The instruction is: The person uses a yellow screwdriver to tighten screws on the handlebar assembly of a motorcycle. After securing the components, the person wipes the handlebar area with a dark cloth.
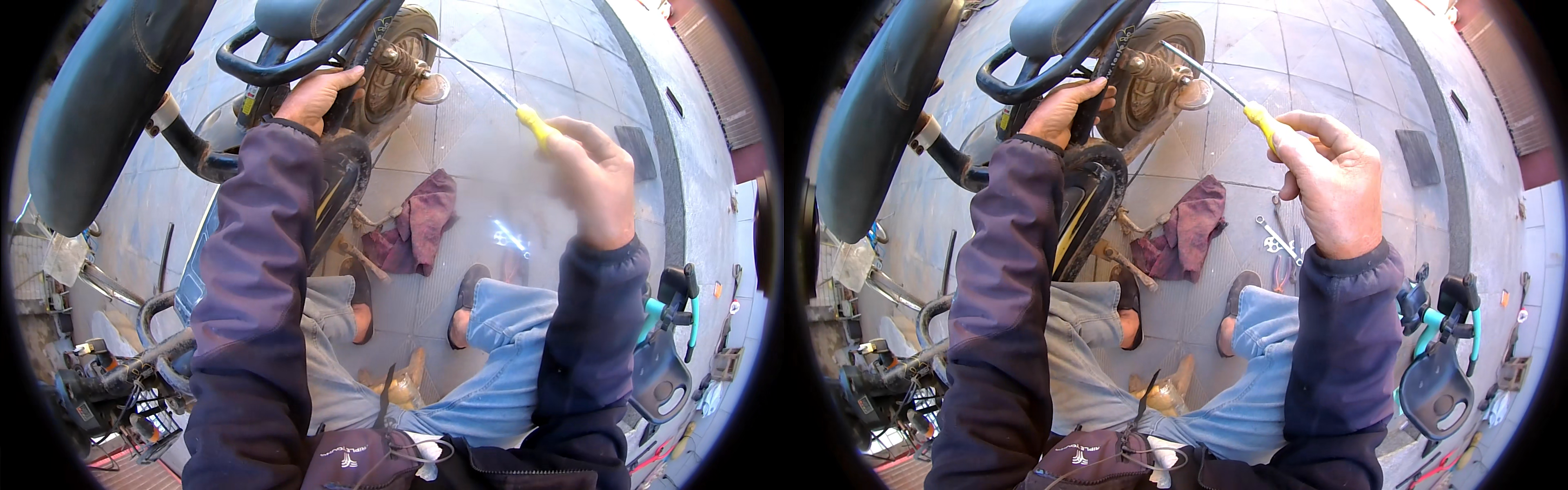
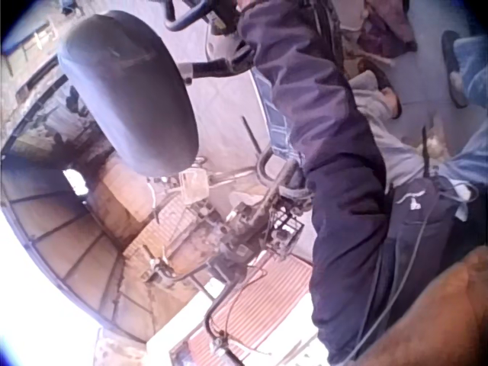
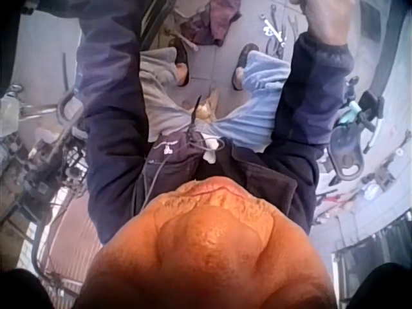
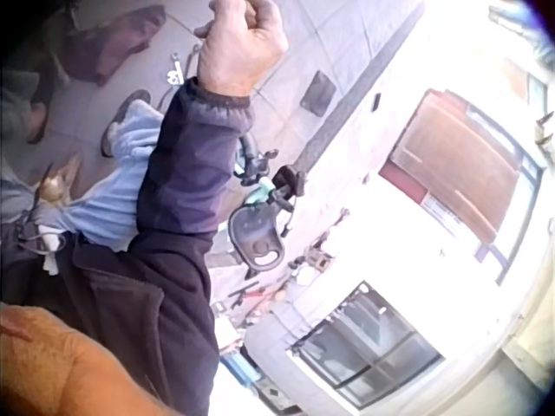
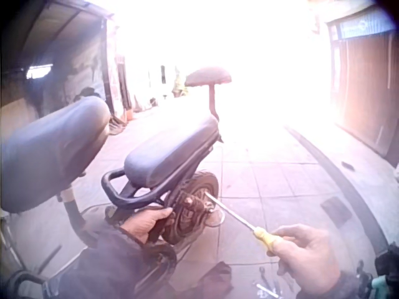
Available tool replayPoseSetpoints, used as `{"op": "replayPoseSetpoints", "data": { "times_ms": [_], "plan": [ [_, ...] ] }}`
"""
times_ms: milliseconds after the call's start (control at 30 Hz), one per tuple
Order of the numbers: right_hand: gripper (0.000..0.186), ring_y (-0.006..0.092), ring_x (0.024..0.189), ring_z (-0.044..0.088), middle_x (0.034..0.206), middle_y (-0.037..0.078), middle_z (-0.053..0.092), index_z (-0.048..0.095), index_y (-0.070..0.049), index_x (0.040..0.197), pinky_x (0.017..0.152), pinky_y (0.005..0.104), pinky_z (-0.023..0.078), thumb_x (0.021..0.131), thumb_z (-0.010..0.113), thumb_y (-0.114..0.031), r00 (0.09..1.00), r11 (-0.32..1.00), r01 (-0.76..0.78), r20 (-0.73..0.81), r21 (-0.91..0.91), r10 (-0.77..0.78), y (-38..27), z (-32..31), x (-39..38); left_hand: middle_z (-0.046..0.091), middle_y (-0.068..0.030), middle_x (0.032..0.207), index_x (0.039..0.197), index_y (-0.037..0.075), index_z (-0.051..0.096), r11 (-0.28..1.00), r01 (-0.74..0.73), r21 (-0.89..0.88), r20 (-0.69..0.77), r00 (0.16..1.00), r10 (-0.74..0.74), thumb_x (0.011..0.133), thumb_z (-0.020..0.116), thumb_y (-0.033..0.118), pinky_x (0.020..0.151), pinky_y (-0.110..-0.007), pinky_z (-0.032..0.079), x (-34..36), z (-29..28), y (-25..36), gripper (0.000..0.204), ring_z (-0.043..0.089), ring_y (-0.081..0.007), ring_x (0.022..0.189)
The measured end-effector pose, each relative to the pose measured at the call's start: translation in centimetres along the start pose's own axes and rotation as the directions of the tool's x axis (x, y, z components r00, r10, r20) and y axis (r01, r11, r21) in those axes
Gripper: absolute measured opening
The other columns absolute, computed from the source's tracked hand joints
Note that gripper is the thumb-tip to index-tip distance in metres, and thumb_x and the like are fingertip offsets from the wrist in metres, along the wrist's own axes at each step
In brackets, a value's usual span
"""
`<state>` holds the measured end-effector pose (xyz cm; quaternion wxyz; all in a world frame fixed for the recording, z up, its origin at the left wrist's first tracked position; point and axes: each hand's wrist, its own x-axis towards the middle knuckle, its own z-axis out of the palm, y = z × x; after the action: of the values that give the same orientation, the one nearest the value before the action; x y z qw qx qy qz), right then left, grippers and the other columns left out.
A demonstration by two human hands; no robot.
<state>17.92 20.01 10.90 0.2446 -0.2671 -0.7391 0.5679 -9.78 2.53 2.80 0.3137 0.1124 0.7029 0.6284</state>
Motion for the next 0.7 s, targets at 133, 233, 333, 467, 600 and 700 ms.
{"op": "replayPoseSetpoints", "data": {
  "times_ms": [133, 233, 333, 467, 600, 700],
  "plan": [
    [0.024, 0.006, 0.052, 0.053, 0.077, 0.01, 0.065, 0.066, 0.004, 0.103, 0.048, 0.0182, 0.044, 0.085, 0.064, -0.012, 1.0, 0.999, 0.016, 0.003, 0.038, -0.016, 0.0, 0.3, 0.0, 0.066, -0.0046, 0.098, 0.105, 0.003, 0.064, 0.96, -0.214, -0.179, -0.07, 0.976, 0.204, 0.088, 0.065, 0.021, 0.077, -0.028, 0.043, 0.9, 0.8, -0.2, 0.025, 0.06, -0.0136, 0.092],
    [0.024, 0.0059, 0.052, 0.053, 0.077, 0.01, 0.065, 0.066, 0.004, 0.103, 0.048, 0.0179, 0.044, 0.085, 0.065, -0.012, 1.0, 0.999, 0.009, 0.016, 0.033, -0.01, -0.1, 0.3, 0.0, 0.068, -0.0074, 0.092, 0.107, 0.003, 0.064, 0.955, -0.261, -0.144, -0.104, 0.963, 0.247, 0.086, 0.067, 0.022, 0.084, -0.034, 0.046, 0.3, 1.7, -0.4, 0.029, 0.062, -0.0208, 0.091],
    [0.024, 0.0061, 0.052, 0.053, 0.077, 0.009, 0.064, 0.065, 0.004, 0.103, 0.047, 0.0176, 0.043, 0.085, 0.065, -0.012, 1.0, 1.0, 0.006, 0.003, 0.025, -0.006, -0.1, 0.3, 0.0, 0.06, -0.0243, 0.109, 0.121, -0.001, 0.054, 0.656, -0.144, 0.741, -0.3, 0.803, 0.515, 0.082, 0.067, 0.025, 0.091, -0.046, 0.043, -1.6, 4.0, -2.9, 0.049, 0.057, -0.0398, 0.103],
    [0.024, 0.0062, 0.052, 0.053, 0.077, 0.01, 0.064, 0.065, 0.004, 0.103, 0.047, 0.0175, 0.043, 0.085, 0.065, -0.012, 1.0, 0.999, 0.002, 0.009, 0.053, -0.003, -0.3, 0.7, -0.1, 0.059, -0.0237, 0.108, 0.124, 0.001, 0.051, 0.598, -0.299, 0.744, -0.271, 0.683, 0.679, 0.083, 0.066, 0.029, 0.09, -0.044, 0.044, -2.4, 4.1, -3.8, 0.052, 0.056, -0.0389, 0.104],
    [0.024, 0.0062, 0.052, 0.053, 0.078, 0.01, 0.065, 0.065, 0.004, 0.103, 0.047, 0.0175, 0.043, 0.085, 0.066, -0.012, 1.0, 0.999, 0.004, 0.013, 0.045, -0.005, -0.1, 0.9, 0.0, 0.064, -0.0223, 0.103, 0.123, 0.007, 0.056, 0.72, -0.341, 0.604, -0.234, 0.788, 0.57, 0.082, 0.065, 0.029, 0.086, -0.041, 0.046, -2.0, 3.2, -1.4, 0.047, 0.06, -0.038, 0.096],
    [0.025, 0.0064, 0.053, 0.053, 0.078, 0.01, 0.065, 0.065, 0.004, 0.104, 0.047, 0.0176, 0.043, 0.085, 0.065, -0.012, 1.0, 0.999, 0.013, 0.024, 0.038, -0.014, 0.0, 1.2, 0.2, 0.063, -0.0223, 0.106, 0.123, 0.007, 0.057, 0.659, -0.458, 0.597, -0.218, 0.698, 0.682, 0.082, 0.067, 0.029, 0.085, -0.041, 0.047, -2.4, 3.1, -2.0, 0.048, 0.06, -0.0379, 0.097]
  ]
}}
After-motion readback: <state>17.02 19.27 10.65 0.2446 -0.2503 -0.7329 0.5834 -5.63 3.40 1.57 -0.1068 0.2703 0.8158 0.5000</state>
